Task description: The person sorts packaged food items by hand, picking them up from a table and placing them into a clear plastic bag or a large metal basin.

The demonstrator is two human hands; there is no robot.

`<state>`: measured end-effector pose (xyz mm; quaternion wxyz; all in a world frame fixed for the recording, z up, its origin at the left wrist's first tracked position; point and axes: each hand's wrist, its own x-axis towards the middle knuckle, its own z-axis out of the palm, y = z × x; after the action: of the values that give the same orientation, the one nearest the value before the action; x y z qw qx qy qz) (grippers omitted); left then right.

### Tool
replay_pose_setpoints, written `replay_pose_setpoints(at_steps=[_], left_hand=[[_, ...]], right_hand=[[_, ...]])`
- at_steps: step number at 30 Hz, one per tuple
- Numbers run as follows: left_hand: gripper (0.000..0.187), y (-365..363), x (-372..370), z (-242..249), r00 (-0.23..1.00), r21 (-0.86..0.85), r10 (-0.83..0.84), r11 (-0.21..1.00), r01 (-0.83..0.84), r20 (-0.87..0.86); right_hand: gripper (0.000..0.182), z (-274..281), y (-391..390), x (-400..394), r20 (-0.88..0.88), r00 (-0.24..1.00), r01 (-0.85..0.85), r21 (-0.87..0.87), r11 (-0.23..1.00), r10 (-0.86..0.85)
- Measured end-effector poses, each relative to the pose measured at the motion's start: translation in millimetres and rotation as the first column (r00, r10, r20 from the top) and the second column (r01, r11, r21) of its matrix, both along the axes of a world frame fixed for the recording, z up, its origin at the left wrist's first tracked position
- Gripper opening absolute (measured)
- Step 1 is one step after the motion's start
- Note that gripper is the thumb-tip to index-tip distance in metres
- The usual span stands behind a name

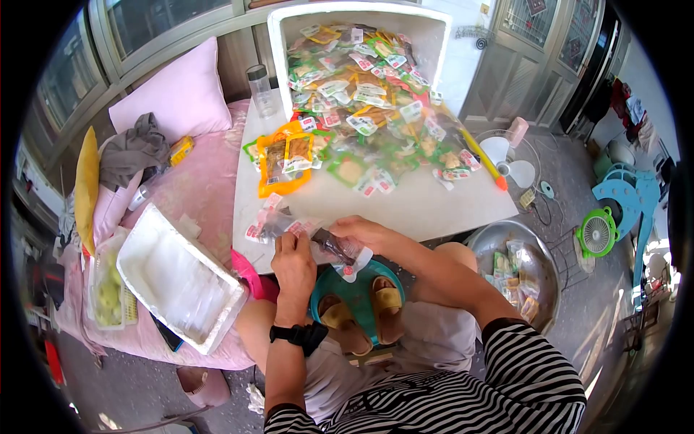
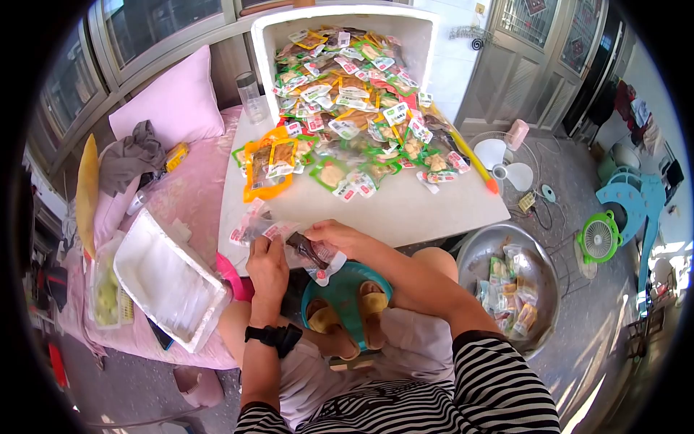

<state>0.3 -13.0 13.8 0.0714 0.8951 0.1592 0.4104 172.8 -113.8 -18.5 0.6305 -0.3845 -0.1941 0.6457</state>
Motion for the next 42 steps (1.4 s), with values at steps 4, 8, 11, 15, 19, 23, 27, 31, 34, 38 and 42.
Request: replay_pose_setpoints(at_steps=[4,8,11,15,19,23,27,31,34,38,42], left_hand=[[0.017,-4,5,-5,1.0,-0.015,-0.024,1.0,0.024,-0.005],[0.016,-3,3,-1,1.0,-0.119,-0.014,0.993,0.015,0.007],[0.014,-4,4,-3,1.0,-0.148,-0.011,0.989,0.013,0.013],[0.015,-4,5,-4,1.0,-0.151,-0.014,0.988,0.015,0.008],[0.017,-4,6,-6,0.999,-0.114,-0.048,0.992,0.048,0.007],[0.018,-5,4,-4,0.995,-0.124,-0.099,0.988,0.094,-0.029],[0.02,-6,5,-4,0.996,-0.13,-0.088,0.988,0.086,-0.007],[0.021,-4,4,-2,0.997,-0.143,-0.071,0.987,0.069,-0.006],[0.021,-6,6,-4,0.997,-0.149,-0.075,0.986,0.072,-0.015],[0.021,-3,5,-6,0.987,-0.113,-0.161,0.981,0.158,-0.019],[0.018,3,2,0,0.974,-0.113,-0.226,0.968,0.226,0.01]], right_hand=[[0.028,-8,12,-4,-0.111,0.988,0.11,0.033,0.993,-0.106],[0.034,16,-7,-19,-0.202,0.971,0.138,0.049,0.989,-0.126],[0.034,12,-24,-24,-0.134,0.978,0.165,0.021,0.986,-0.16],[0.029,-3,-36,-22,-0.002,0.966,0.257,-0.026,0.966,-0.257],[0.021,-13,-22,-25,0.129,0.959,0.252,0.026,0.967,-0.253],[0.02,-18,12,-34,0.131,0.92,0.366,0.05,0.929,-0.369],[0.026,-7,10,-40,0.01,0.904,0.424,0.088,0.901,-0.426],[0.028,15,-20,-45,0.19,0.919,0.368,-0.092,0.925,-0.346],[0.024,17,-24,-42,0.198,0.968,0.196,-0.206,0.959,-0.155],[0.012,3,10,-52,0.154,0.946,0.304,-0.102,0.947,-0.287],[0.009,8,35,-64,0.193,0.899,0.42,-0.134,0.897,-0.393]])
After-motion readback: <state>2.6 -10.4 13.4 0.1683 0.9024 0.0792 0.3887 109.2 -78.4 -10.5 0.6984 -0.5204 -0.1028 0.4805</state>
